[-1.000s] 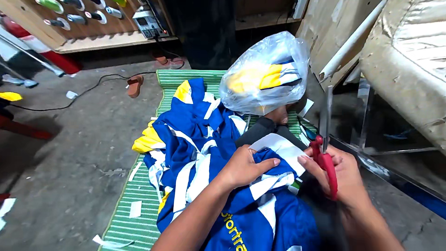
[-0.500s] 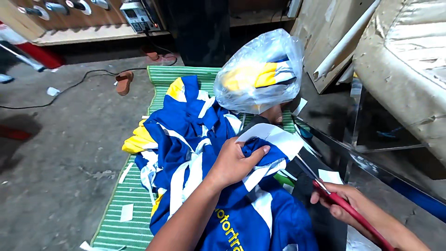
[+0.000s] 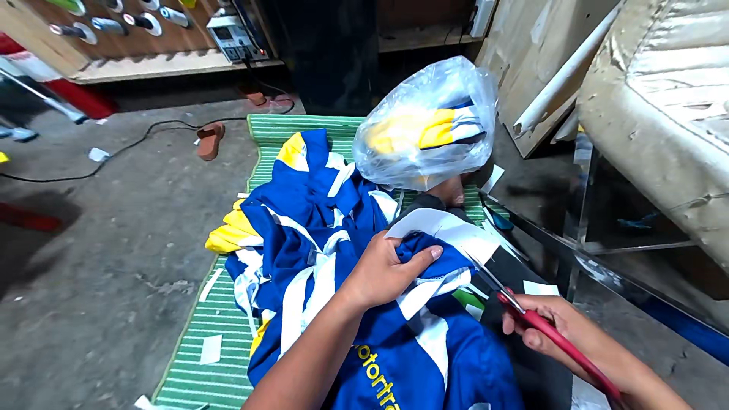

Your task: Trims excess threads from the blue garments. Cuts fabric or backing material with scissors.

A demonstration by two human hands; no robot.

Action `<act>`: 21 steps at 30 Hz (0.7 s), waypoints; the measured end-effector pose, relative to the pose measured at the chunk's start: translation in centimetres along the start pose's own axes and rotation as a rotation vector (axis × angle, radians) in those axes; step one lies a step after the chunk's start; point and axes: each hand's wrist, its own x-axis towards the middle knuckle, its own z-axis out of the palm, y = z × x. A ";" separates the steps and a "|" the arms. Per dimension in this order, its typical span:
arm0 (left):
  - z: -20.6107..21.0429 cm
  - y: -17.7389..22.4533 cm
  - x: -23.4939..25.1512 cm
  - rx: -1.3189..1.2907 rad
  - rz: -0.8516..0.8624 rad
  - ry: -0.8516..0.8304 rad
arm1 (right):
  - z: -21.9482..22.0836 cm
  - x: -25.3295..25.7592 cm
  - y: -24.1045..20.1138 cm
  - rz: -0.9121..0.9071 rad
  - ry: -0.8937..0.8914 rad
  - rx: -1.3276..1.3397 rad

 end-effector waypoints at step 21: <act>-0.6 0.9 0.1 -0.280 -0.260 -0.258 | -0.2 1.7 0.6 -0.131 0.028 -0.209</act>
